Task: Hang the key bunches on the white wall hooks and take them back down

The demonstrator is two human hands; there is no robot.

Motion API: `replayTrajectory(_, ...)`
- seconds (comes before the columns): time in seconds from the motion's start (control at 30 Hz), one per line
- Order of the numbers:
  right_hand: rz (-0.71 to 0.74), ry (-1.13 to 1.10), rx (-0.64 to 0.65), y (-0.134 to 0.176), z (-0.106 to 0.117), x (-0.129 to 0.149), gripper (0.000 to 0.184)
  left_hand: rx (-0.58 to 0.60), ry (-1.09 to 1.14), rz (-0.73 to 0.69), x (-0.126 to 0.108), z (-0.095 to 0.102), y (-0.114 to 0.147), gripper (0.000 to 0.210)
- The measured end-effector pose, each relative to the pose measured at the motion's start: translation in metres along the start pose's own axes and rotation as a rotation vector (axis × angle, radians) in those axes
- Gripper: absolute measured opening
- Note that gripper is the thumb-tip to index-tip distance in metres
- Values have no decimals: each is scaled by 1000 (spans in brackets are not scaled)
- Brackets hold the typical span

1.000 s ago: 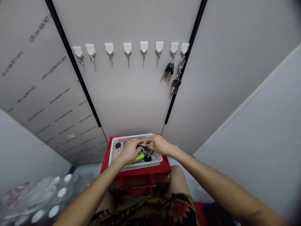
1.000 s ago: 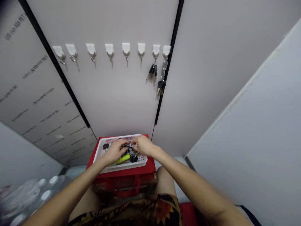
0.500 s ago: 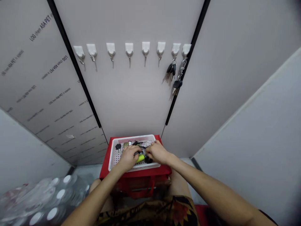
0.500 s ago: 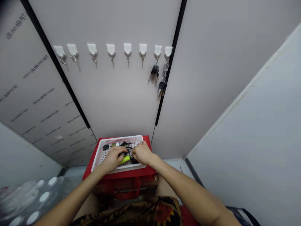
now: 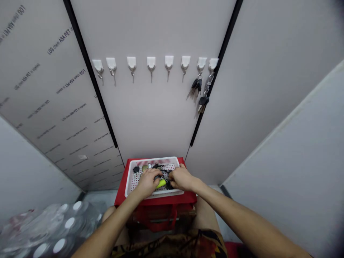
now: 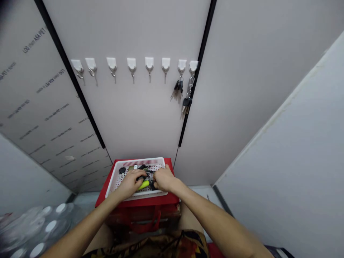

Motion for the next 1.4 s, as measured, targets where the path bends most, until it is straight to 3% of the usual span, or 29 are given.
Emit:
replayTrajectory(0.13, -56, -244, -156, 1, 18, -18, 15, 10, 2, 22, -2, 3, 0, 25)
replayTrajectory(0.3, -116, -779, -496, 5, 54, -44, 11, -65, 161, 27, -19, 23, -7, 34)
replayTrajectory(0.43, -165, -1249, -617, 3, 53, -45, 10, -56, 423, 69, -23, 28, -20, 32)
replayTrajectory(0.53, -231, -1436, -655, 4, 47, -45, 12, -6, 553, 143, -17, 23, -26, 25)
replayTrajectory(0.63, -285, -1532, -695, 6, 44, -46, 12, -128, 475, 184, -12, 35, -23, 26)
replayTrajectory(0.7, -330, -1571, -734, 7, 43, -49, 12, -271, 330, 114, -22, 51, -17, 30)
replayTrajectory(0.77, -361, -1600, -760, 6, 43, -50, 12, -324, 188, 9, -39, 58, -12, 31)
replayTrajectory(0.9, -334, -1658, -760, 2, 41, -42, 16, -299, 63, -86, -59, 60, -12, 25)
replayTrajectory(1.07, -277, -1638, -655, 0, 37, -31, 27, -271, 170, -132, -71, 72, -18, 18)
replayTrajectory(1.17, -208, -1358, -715, 6, 61, -38, 25, -250, 280, -67, -71, 84, -28, 20)
replayTrajectory(1.23, -41, -1160, -775, 10, 90, -35, 20, -179, 339, -59, -75, 88, -35, 21)
replayTrajectory(1.3, 102, -1080, -765, 11, 109, -27, 17, -86, 364, -87, -85, 91, -41, 20)
replayTrajectory(1.4, 120, -1056, -752, 12, 122, -29, 17, -32, 387, -115, -97, 101, -49, 18)
Point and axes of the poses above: each hand's wrist, its own y-axis away from the middle knuckle, its own z-axis out of the back of the hand, x = y × z, the point moved 10 cm from there along -y, towards the middle knuckle, and after that the axes turned 13 degrees about z, right-handed, at the moved point
